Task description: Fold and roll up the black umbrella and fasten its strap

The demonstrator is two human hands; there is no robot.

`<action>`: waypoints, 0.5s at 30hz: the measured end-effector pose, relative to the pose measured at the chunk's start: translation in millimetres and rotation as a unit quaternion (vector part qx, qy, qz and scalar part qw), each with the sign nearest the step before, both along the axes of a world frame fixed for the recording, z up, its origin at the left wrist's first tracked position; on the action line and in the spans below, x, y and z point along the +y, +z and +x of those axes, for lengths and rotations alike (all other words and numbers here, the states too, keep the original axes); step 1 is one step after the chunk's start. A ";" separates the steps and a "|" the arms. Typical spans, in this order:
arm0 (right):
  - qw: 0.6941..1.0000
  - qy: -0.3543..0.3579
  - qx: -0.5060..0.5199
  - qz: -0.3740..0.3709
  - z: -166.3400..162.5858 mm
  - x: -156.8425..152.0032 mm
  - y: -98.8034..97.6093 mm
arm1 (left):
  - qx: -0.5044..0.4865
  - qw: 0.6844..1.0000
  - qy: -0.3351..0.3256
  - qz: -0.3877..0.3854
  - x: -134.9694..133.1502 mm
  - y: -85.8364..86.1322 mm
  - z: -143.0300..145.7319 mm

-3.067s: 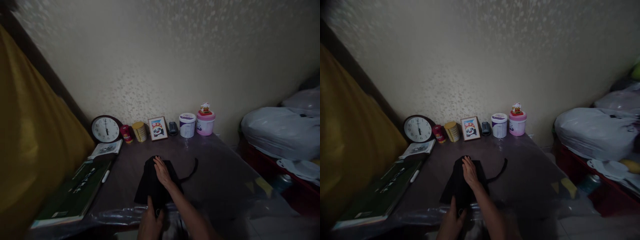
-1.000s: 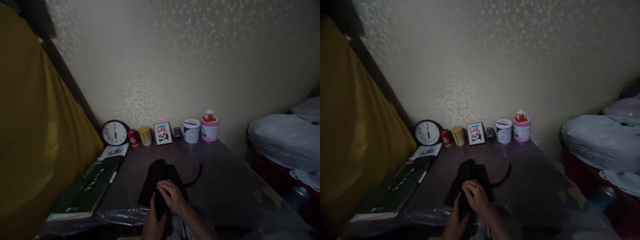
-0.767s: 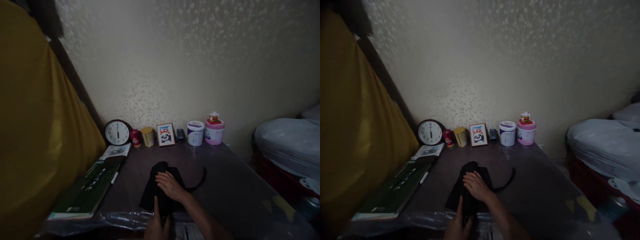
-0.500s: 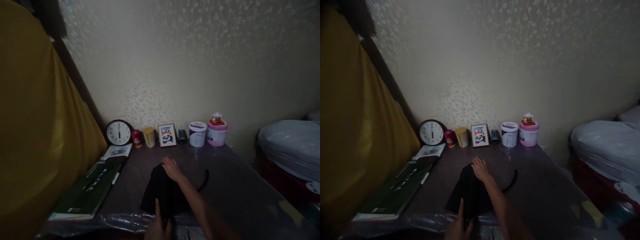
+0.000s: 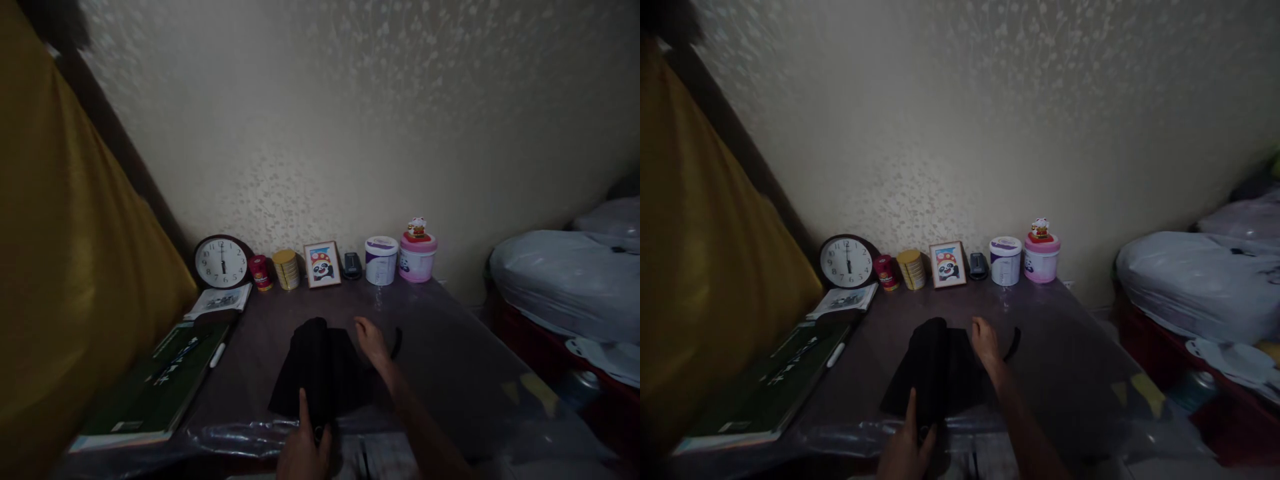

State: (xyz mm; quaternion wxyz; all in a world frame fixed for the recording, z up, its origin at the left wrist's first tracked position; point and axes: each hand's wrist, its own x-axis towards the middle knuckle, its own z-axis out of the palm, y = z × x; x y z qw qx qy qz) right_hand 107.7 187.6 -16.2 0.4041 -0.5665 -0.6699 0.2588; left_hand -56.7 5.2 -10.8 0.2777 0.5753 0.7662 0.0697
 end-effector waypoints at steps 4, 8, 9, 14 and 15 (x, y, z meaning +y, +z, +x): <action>0.996 0.012 0.045 -0.072 20.5 -31.8 -10.8 | 0.010 1.000 0.001 0.014 -1.8 -0.8 0.0; 0.987 0.034 0.106 -0.115 15.2 -54.6 -13.0 | -0.002 1.000 0.005 0.015 -2.2 -0.7 -0.3; 0.985 0.034 0.117 -0.119 13.3 -57.8 -11.6 | -0.005 1.000 0.007 0.015 -2.2 -0.4 -0.2; 0.930 0.042 0.292 -0.219 7.0 -71.9 -4.7 | -0.008 1.000 0.007 0.023 -2.5 0.5 -0.2; 0.909 0.056 0.334 -0.244 5.0 -75.1 -4.9 | -0.005 1.000 0.006 0.026 -2.5 0.2 -0.4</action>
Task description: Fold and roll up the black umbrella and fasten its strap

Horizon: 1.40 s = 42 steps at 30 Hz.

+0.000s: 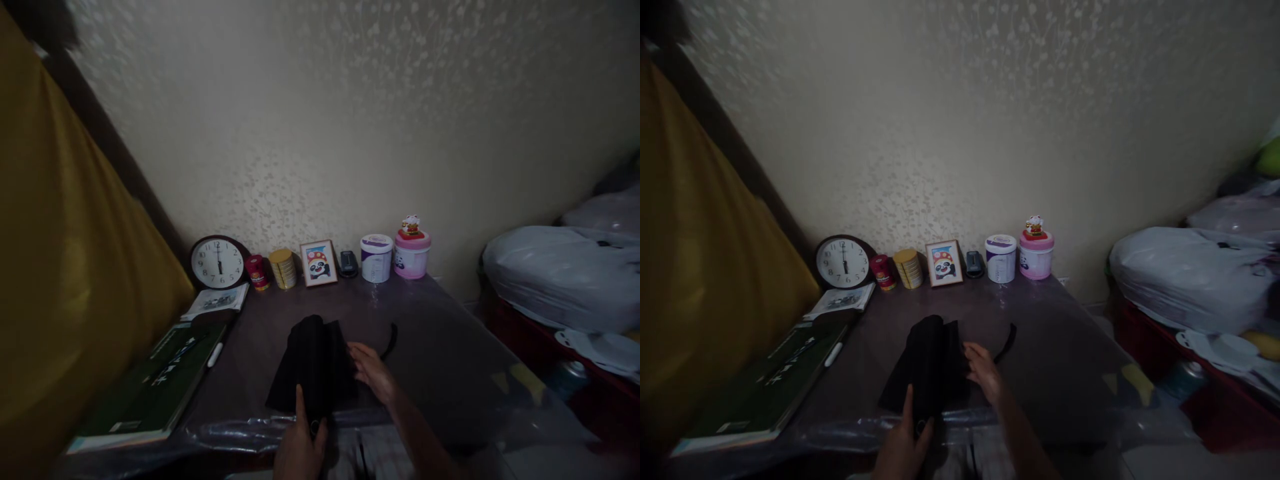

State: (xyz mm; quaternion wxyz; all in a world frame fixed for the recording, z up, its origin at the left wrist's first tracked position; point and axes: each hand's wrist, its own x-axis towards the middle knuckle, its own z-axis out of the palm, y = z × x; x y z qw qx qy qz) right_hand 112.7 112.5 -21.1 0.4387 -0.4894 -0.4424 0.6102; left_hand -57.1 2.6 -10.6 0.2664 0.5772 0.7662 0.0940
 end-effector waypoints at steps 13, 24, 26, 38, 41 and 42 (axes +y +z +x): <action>0.968 0.031 -0.147 0.202 -56.1 -30.7 -38.6 | -0.046 0.999 0.008 0.017 -0.7 -6.7 -2.8; 0.858 0.005 -0.444 0.258 -47.6 -46.5 -16.4 | -0.044 0.999 0.006 0.023 -2.7 -3.2 -2.4; 0.853 0.011 -0.454 0.256 -46.3 -44.7 -13.2 | -0.041 0.999 0.007 0.021 -3.0 -3.4 -2.5; 0.839 0.026 -0.465 0.280 -50.0 -42.8 -1.5 | -0.061 0.998 0.010 0.023 -0.3 -8.9 -2.7; 0.855 0.017 -0.418 0.305 -51.1 -38.9 -7.8 | -0.060 0.998 0.011 0.018 0.2 -9.7 -2.9; 0.868 0.014 -0.390 0.305 -51.9 -36.4 -11.4 | -0.056 0.998 0.011 0.016 0.5 -10.0 -3.2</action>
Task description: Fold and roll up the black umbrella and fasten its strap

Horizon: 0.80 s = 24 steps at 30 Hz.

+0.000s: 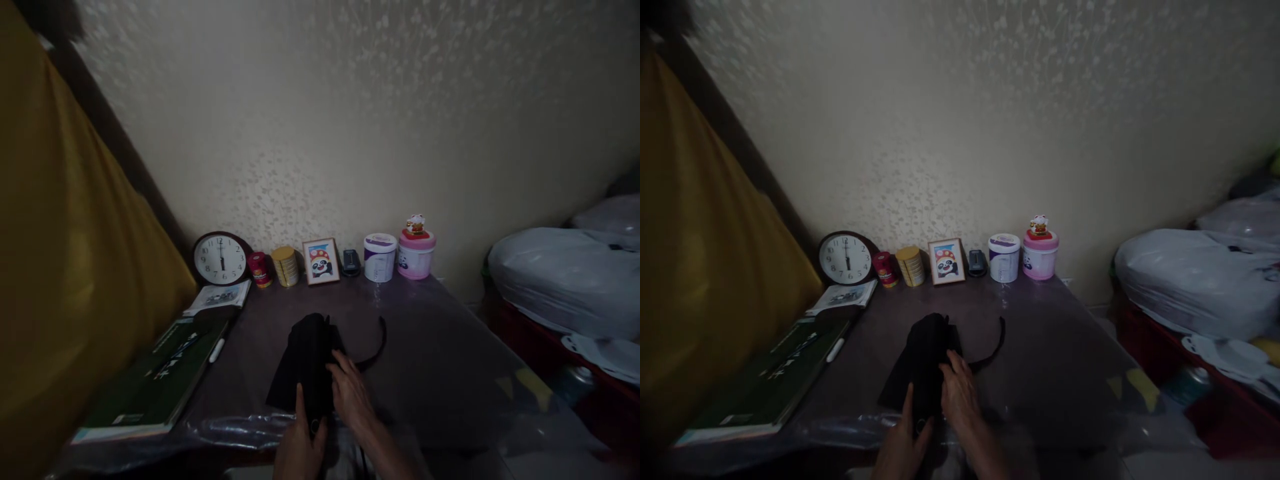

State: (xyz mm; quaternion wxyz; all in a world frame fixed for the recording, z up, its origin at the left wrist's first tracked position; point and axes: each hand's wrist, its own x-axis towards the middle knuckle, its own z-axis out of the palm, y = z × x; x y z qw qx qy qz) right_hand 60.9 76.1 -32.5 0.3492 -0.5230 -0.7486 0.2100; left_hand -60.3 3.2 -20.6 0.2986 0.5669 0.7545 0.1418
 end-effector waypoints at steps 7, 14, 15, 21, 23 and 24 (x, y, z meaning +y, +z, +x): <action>0.977 0.001 0.207 -0.048 -10.6 32.9 -22.4 | -0.011 1.000 -0.007 -0.006 1.8 1.3 -1.3; 0.940 -0.040 0.324 -0.103 -19.1 71.7 -36.9 | -0.008 1.000 0.003 -0.009 1.9 -1.5 -0.2; 0.938 -0.047 0.325 -0.107 -19.7 77.4 -37.9 | -0.013 1.000 0.003 -0.002 2.2 -3.4 -0.6; 0.940 -0.059 0.319 -0.103 -23.3 100.0 -33.8 | -0.014 1.000 0.004 -0.008 5.4 -10.9 -3.0; 0.940 -0.065 0.321 -0.098 -26.4 101.3 -31.6 | -0.008 1.000 0.004 -0.020 6.5 -10.5 -3.1; 0.939 -0.068 0.324 -0.095 -28.4 101.1 -30.9 | -0.006 1.000 0.004 -0.025 6.9 -9.9 -2.9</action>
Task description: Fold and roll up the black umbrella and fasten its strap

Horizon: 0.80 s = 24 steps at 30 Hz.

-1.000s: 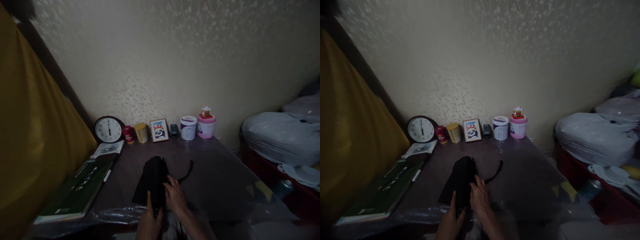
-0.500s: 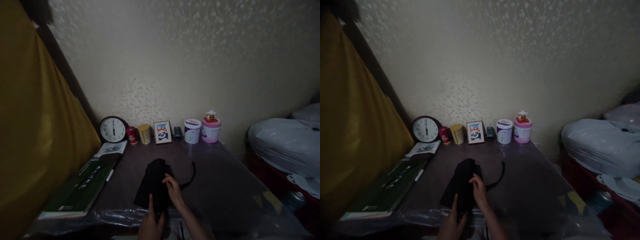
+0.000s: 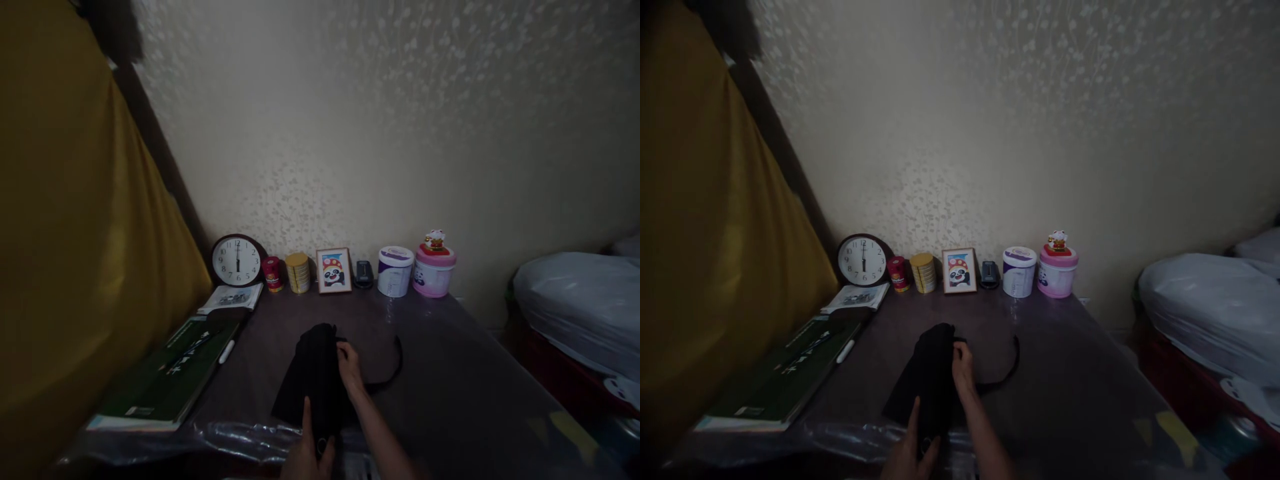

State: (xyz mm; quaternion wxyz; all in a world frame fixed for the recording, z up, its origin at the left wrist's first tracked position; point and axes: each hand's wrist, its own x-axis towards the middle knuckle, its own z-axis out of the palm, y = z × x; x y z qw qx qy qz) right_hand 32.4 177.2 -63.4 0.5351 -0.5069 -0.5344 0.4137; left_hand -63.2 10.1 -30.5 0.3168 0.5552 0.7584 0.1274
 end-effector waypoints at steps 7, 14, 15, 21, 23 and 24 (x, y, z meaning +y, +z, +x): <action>0.999 -0.024 0.022 -0.013 -13.2 -2.4 1.8 | 0.013 1.000 0.011 -0.015 0.8 3.5 3.3; 0.999 -0.007 -0.011 -0.045 -23.7 -2.8 8.5 | -0.002 0.999 -0.017 -0.029 5.8 9.7 3.1; 0.998 -0.001 -0.026 -0.049 -26.1 -3.2 10.9 | 0.003 0.999 -0.018 -0.031 6.7 10.3 3.5; 0.981 0.041 -0.174 -0.074 -40.9 -3.1 31.1 | 0.060 0.996 -0.022 -0.066 9.9 14.6 8.9; 0.975 0.047 -0.205 -0.072 -45.9 -4.3 38.3 | 0.062 0.995 -0.025 -0.068 10.2 18.7 10.8; 0.970 0.046 -0.230 -0.071 -48.4 -5.7 41.9 | 0.058 0.996 -0.027 -0.068 10.5 21.2 11.7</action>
